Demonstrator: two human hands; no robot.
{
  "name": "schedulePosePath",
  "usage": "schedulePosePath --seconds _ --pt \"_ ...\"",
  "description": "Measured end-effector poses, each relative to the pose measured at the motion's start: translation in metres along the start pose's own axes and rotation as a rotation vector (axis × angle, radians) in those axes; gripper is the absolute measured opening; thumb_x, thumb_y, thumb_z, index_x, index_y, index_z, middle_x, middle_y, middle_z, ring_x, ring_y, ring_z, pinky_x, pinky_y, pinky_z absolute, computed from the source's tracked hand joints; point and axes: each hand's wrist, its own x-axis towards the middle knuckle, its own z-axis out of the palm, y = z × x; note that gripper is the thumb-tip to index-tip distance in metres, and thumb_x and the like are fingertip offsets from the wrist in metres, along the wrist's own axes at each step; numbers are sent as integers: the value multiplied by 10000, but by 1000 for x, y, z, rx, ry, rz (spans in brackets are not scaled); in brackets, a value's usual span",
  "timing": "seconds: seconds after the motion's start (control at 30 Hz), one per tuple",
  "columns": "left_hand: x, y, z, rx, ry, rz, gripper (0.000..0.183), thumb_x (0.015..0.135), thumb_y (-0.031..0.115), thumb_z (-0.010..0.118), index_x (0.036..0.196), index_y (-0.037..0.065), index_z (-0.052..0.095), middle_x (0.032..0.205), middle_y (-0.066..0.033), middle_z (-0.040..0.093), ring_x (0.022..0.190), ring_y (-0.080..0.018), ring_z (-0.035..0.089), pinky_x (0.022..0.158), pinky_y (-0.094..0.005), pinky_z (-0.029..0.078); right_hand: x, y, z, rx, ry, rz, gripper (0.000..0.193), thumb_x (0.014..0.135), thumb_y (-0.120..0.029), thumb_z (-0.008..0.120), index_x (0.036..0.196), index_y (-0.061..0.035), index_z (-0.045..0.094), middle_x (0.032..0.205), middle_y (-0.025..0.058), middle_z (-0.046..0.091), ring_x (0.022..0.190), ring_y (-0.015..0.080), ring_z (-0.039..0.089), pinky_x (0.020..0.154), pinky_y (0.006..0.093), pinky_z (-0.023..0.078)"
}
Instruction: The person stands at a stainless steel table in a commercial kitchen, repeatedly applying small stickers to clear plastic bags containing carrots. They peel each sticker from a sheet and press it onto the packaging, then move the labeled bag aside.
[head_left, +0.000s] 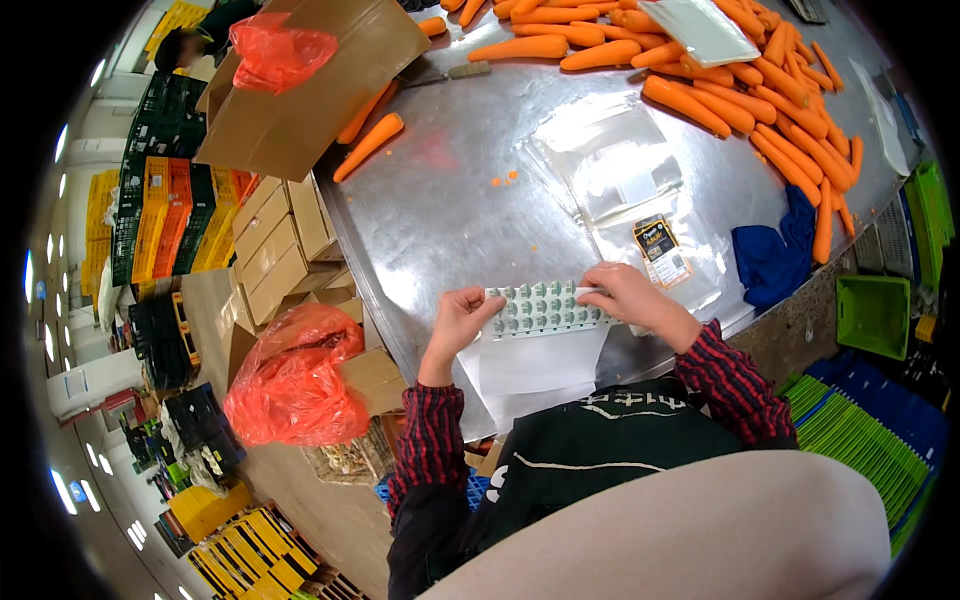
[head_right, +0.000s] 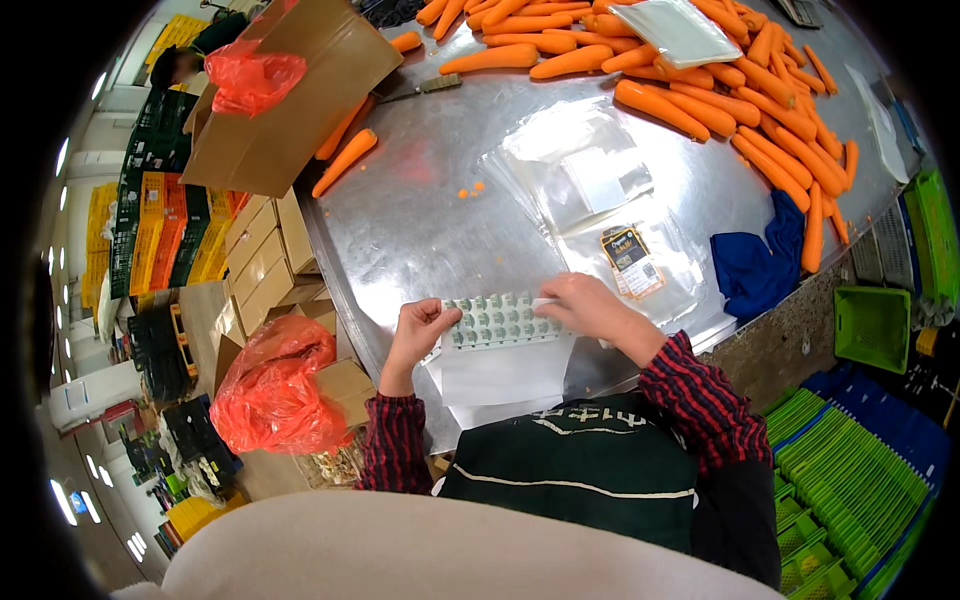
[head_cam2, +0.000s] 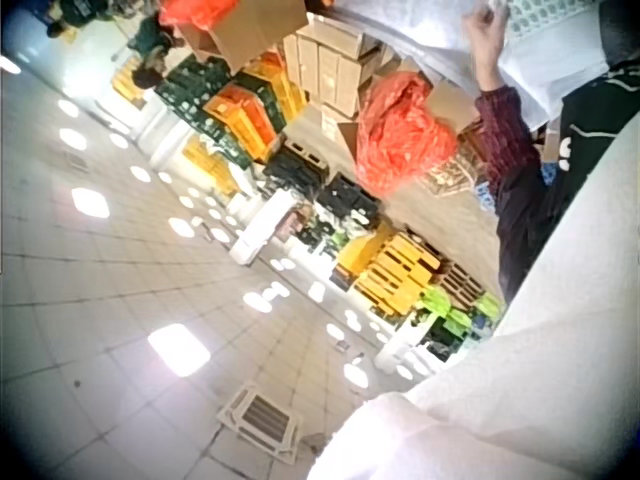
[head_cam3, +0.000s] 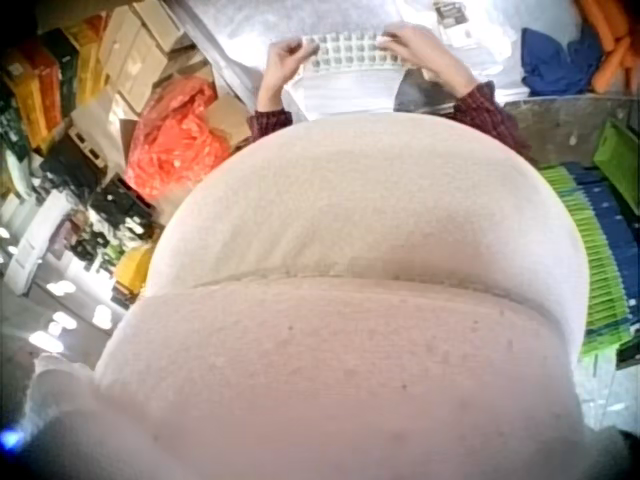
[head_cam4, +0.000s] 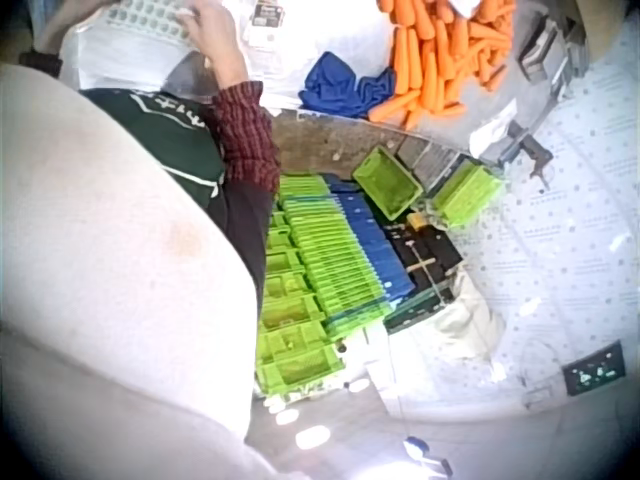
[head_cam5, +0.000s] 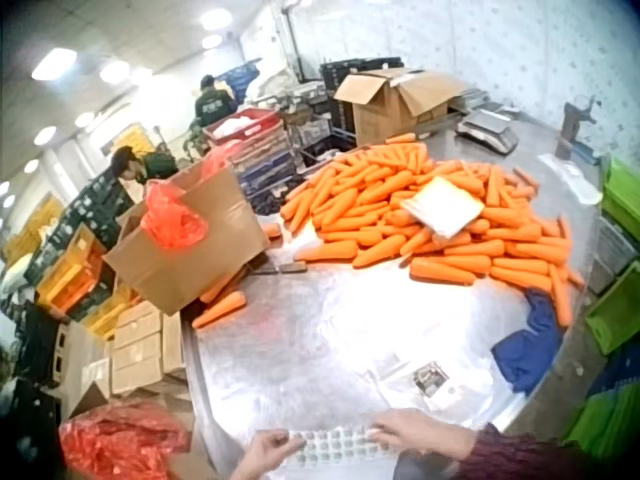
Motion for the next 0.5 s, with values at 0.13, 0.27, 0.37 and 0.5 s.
schedulePosePath --seconds 0.13,0.27,0.37,0.5 --pt "-4 22 15 -31 -21 22 282 860 117 705 645 -10 575 588 91 427 575 -17 346 479 -225 272 7 -37 -18 -22 223 -208 221 789 -146 733 951 -24 646 924 101 631 810 285 603 715 360 497" --pt "-6 42 23 -84 -86 51 224 867 123 705 710 -22 639 618 84 516 585 -8 397 489 -205 313 15 -47 -6 -46 172 -228 187 772 -126 733 921 -42 658 875 71 612 788 267 604 680 355 494" --pt "-4 49 21 -29 -118 38 202 873 130 700 750 -26 664 647 73 564 605 -4 430 506 -197 344 12 -49 -1 -127 257 -261 138 766 -156 695 859 -75 632 841 58 580 808 260 607 644 363 503" --pt "3 36 26 -210 -113 -71 231 894 168 681 756 -16 667 666 63 579 604 -8 445 519 -200 347 10 -50 5 -392 370 -417 157 691 -77 685 839 -63 632 817 38 588 740 205 597 611 311 498"
